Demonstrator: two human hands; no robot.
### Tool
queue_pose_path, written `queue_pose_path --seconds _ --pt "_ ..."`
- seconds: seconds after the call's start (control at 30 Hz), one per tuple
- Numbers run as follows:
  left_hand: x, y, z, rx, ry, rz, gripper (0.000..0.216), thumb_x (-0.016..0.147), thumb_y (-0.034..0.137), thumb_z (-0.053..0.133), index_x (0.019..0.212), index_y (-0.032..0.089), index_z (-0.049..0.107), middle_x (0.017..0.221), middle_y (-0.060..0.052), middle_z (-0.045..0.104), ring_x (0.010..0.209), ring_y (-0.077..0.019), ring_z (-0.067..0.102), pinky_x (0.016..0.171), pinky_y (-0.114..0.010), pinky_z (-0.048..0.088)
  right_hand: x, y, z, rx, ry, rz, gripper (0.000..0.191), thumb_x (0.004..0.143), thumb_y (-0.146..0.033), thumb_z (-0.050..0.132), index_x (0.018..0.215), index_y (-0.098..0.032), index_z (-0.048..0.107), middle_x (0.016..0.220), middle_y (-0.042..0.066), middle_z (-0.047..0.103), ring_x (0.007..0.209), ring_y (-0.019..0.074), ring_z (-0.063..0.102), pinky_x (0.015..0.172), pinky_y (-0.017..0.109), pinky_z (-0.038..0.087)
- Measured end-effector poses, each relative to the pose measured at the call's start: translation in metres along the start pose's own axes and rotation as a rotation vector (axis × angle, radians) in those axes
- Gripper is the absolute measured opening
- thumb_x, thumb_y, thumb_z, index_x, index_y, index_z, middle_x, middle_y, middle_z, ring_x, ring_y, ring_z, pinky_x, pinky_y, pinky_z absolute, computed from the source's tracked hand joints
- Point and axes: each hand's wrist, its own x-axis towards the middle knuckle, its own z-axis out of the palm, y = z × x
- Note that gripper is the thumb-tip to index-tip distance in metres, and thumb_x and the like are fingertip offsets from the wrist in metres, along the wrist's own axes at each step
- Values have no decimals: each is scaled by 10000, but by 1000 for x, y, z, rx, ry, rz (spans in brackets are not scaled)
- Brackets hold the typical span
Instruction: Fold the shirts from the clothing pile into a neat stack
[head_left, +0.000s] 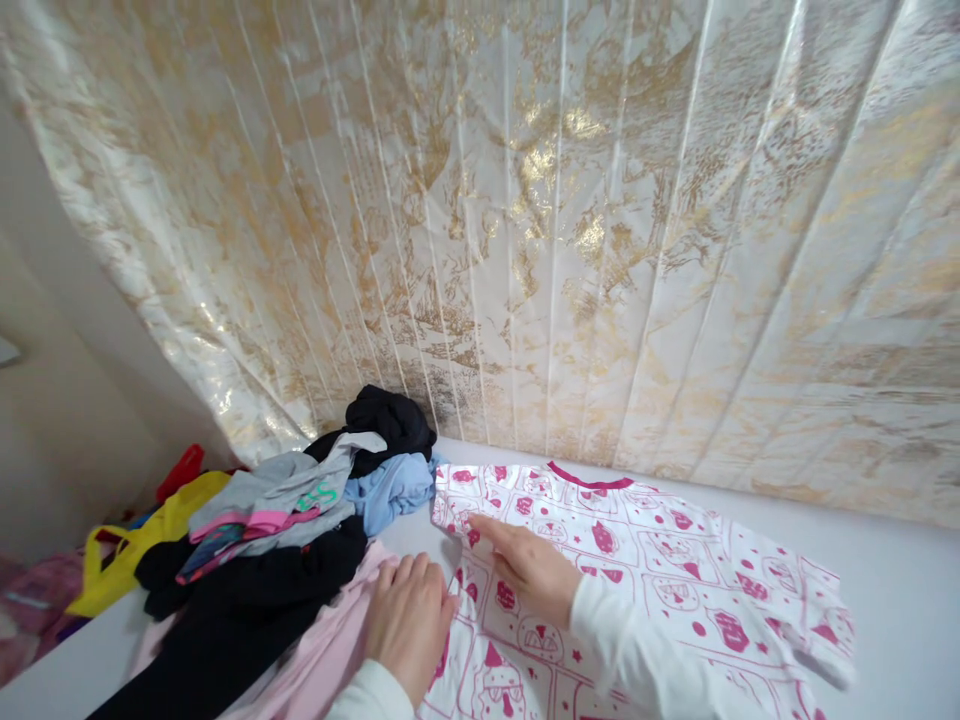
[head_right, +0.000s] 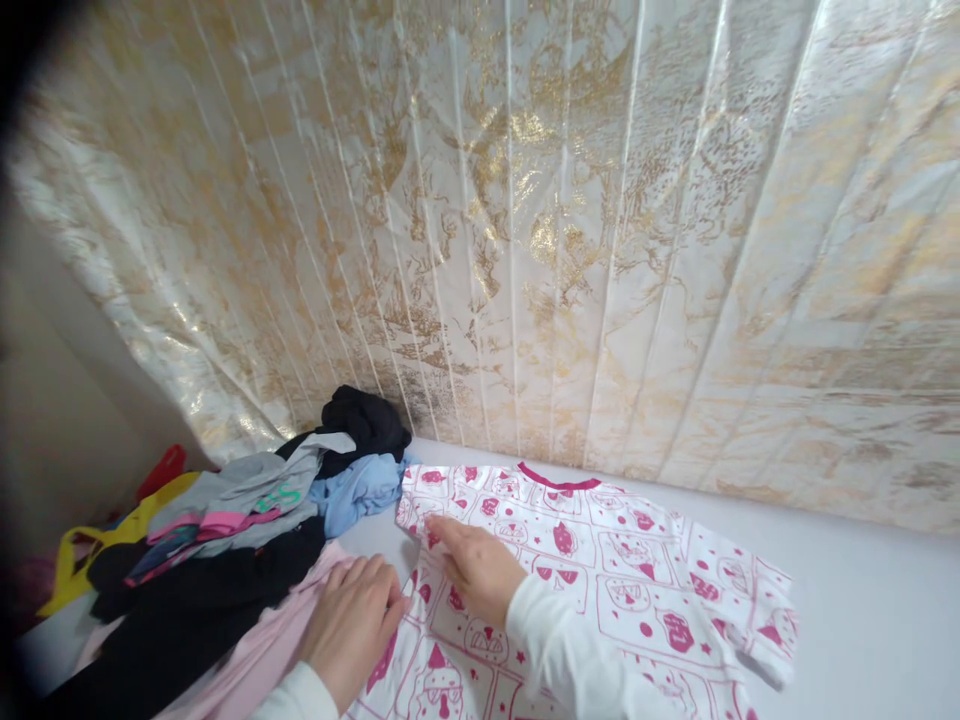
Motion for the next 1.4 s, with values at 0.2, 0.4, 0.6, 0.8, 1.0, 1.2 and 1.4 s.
queue_pose_path --seconds 0.2,0.4,0.6,0.8,1.0,1.2,1.4 --pt "-5 -8 10 31 43 10 230 852 164 423 827 161 651 915 -85 603 945 -264 501 907 -441 275 29 -1 43 1 127 144 475 874 -278 389 1332 -161 438 1401 74 444 1259 200 422 1056 348 300" --pt "-14 -11 8 50 6 3 224 831 155 428 855 178 649 966 -80 594 995 -270 470 899 -442 279 37 4 57 -240 -8 232 846 776 -661 440 1434 -159 265 1528 117 95 1388 341 19 1100 521 81" --pt "3 -2 -4 -80 6 21 315 760 41 415 996 158 589 1086 -94 562 1035 -243 504 908 -393 351 41 7 61 -292 -14 248 778 818 -610 408 1445 -184 232 1526 121 94 1378 372 20 1081 579 74" --pt "70 25 20 -429 29 121 446 898 230 350 1339 162 373 1424 -81 378 1328 -144 300 1082 -283 256 35 2 65 -352 46 142 668 860 -385 442 1450 -181 206 1518 122 133 1382 339 86 1092 566 99" --pt "102 23 45 -263 55 -27 480 941 348 285 1368 149 374 1458 -105 326 1355 -212 259 1086 -382 227 4 26 25 -290 30 273 745 850 -534 390 1439 -107 228 1508 113 172 1385 273 142 1111 457 182" --pt "98 25 49 23 4 -45 620 890 492 349 1409 154 315 1487 -160 226 1367 -313 196 1061 -506 178 -108 108 -26 -589 168 691 692 858 -632 275 1418 -226 297 1499 44 220 1378 292 164 1075 570 152" --pt "107 49 26 -17 -49 27 788 803 609 440 1417 137 294 1492 -208 166 1367 -396 108 1045 -579 118 -152 130 -37 -683 214 773 663 857 -617 284 1397 -239 352 1487 50 276 1361 303 226 1037 556 251"
